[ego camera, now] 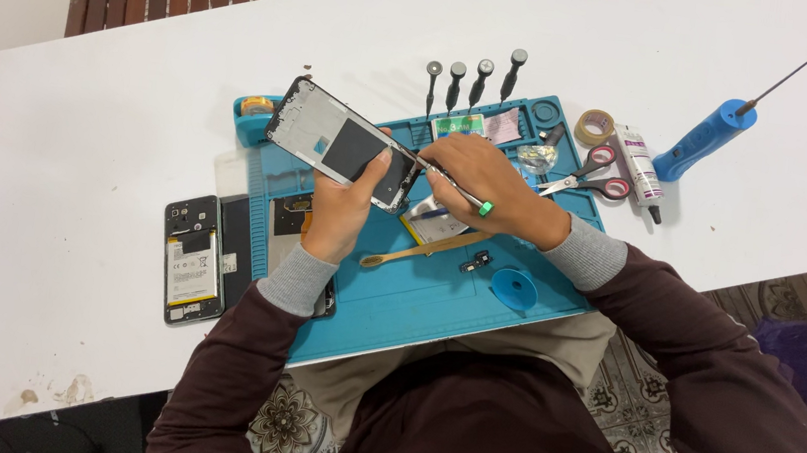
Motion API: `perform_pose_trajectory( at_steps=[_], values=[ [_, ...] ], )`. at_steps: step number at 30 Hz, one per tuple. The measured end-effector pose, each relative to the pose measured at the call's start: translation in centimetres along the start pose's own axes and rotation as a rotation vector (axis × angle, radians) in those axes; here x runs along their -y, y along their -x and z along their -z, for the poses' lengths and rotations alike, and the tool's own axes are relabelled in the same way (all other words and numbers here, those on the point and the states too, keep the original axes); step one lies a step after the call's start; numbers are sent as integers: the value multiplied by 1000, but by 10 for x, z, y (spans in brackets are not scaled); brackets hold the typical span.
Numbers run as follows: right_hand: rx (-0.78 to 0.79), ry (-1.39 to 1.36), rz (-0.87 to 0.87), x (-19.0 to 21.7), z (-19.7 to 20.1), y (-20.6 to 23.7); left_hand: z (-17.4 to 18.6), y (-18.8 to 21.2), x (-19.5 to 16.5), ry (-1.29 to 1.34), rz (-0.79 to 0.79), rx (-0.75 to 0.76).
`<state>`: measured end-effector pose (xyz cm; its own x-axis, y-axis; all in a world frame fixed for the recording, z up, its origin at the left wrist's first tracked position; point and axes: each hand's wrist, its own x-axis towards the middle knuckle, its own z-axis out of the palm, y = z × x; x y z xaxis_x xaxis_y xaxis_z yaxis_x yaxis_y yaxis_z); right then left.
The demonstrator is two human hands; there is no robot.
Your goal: The person disassembles a smartphone, removes the battery and internal components, and then works on the screen assembly using a screwdriver and a prying tool. They remove screws, pry open the frame, and separate the screen from the chassis.
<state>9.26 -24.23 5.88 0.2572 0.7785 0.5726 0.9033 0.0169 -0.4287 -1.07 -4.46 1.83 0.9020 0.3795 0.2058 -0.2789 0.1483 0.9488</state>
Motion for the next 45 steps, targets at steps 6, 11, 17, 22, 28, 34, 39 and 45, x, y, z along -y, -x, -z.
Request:
perform_pose_trajectory(
  at_steps=[6, 11, 17, 22, 28, 34, 39, 45],
  values=[
    [8, 27, -8, 1, 0, 1, -1, 0, 1, 19, 11, -11],
    [20, 27, -26, 1, 0, 1, 0, -1, 1, 8, 6, -2],
    [8, 39, -5, 2, 1, 1, -1, 0, -2, -11, 5, -27],
    [38, 49, -40, 3, 2, 0, -1, 0, -5, -17, -8, -55],
    [27, 46, -28, 2, 4, -1, 1, -1, -4, -8, -42, -130],
    [20, 48, 0, 2, 3, -1, 4, -4, 0, 54, -80, -164],
    [27, 65, -25, 2, 3, -1, 4, -4, 2, 66, -78, -171],
    [19, 65, -31, 2, 3, 0, 5, -4, 2, 48, -103, -175]
  ],
)
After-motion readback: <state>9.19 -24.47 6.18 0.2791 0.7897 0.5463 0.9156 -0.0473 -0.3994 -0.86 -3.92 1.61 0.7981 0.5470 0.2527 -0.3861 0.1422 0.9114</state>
